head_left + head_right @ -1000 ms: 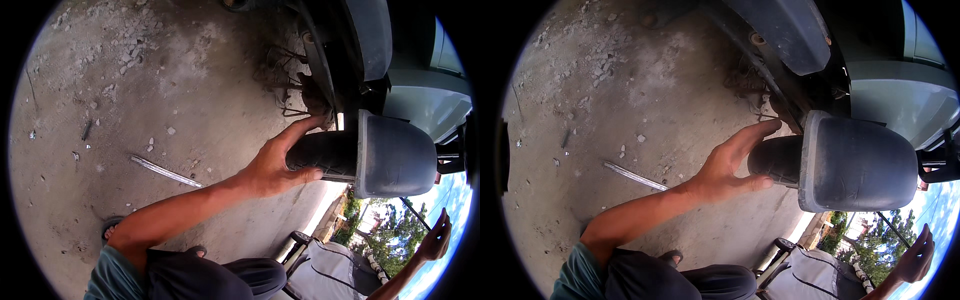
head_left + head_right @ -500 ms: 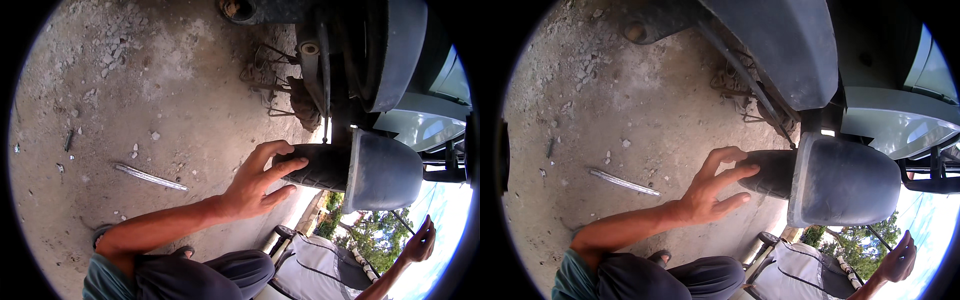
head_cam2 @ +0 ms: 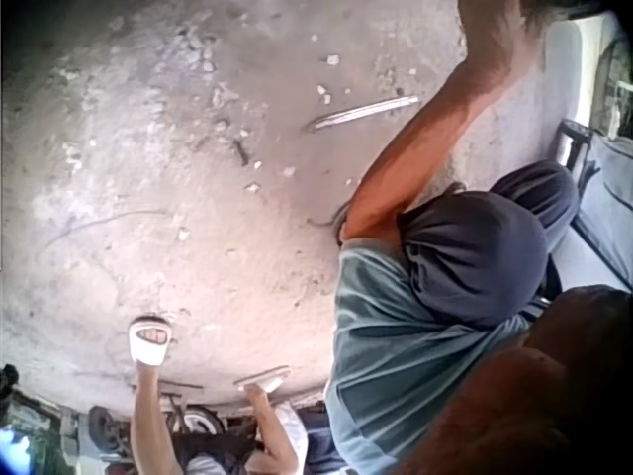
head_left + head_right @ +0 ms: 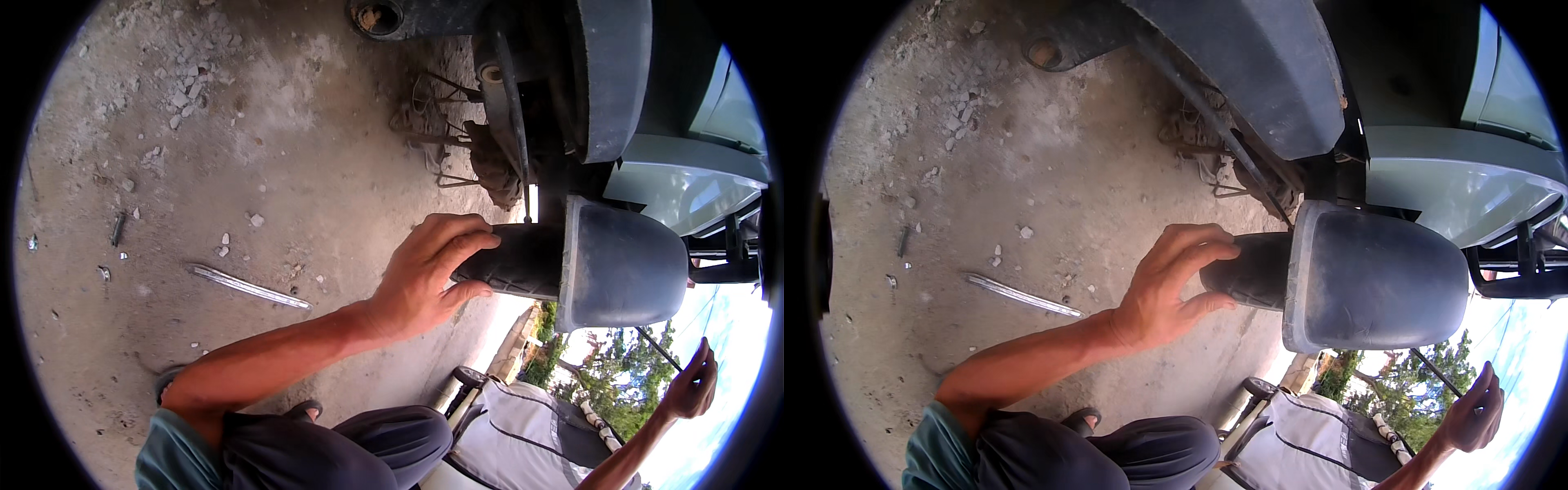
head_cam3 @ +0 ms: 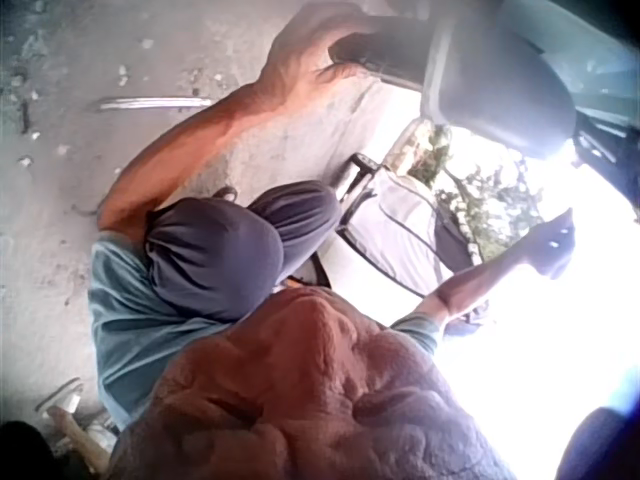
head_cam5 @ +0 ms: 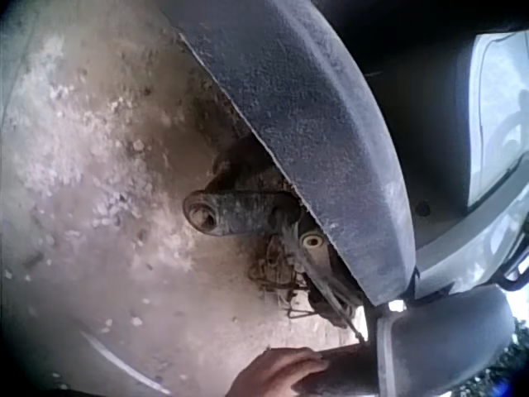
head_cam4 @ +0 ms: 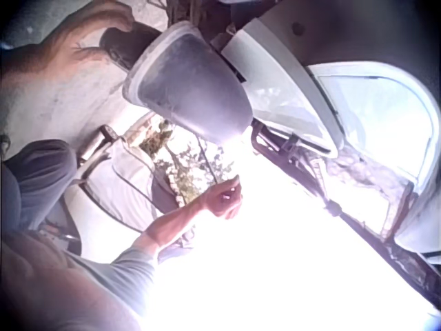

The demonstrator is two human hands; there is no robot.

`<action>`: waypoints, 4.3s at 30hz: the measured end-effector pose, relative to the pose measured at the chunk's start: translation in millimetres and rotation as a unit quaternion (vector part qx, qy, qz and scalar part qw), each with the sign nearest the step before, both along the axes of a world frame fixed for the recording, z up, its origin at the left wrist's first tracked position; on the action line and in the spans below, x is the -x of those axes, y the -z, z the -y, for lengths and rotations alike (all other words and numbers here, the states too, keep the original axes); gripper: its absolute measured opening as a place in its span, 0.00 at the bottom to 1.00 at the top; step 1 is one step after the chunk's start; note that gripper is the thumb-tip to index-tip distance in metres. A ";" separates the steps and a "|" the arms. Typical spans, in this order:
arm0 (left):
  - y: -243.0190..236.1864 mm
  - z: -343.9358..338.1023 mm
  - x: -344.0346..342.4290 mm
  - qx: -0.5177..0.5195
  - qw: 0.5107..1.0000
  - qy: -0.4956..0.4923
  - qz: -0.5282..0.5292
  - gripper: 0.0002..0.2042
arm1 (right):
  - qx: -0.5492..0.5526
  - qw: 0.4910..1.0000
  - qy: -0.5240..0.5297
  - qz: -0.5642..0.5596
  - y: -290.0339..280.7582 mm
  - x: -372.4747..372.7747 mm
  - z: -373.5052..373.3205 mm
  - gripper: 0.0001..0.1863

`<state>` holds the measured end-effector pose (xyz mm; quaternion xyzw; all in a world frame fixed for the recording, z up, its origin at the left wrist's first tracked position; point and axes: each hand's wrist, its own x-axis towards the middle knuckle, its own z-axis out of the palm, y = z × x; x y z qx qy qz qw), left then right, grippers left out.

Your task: The person uses tire irons to pry a tire off its rim, removes the inner tube, and works on the wheel assembly of a small electric vehicle.

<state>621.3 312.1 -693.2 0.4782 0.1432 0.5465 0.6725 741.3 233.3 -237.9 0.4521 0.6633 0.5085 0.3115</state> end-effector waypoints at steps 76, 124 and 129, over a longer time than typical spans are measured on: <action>-19.4 2.8 -13.4 0.018 0.987 0.126 -0.102 0.46 | -0.312 0.718 -0.340 -0.520 60.5 -16.3 -53.7 0.17; -144.1 59.5 -15.7 -0.415 0.857 -0.094 -0.289 0.36 | -0.228 0.393 0.336 -0.825 263.8 -0.5 258.6 0.15; -140.4 69.2 -25.9 -0.390 0.860 -0.118 -0.307 0.39 | -0.120 0.447 0.411 -0.785 333.6 -15.6 275.2 0.18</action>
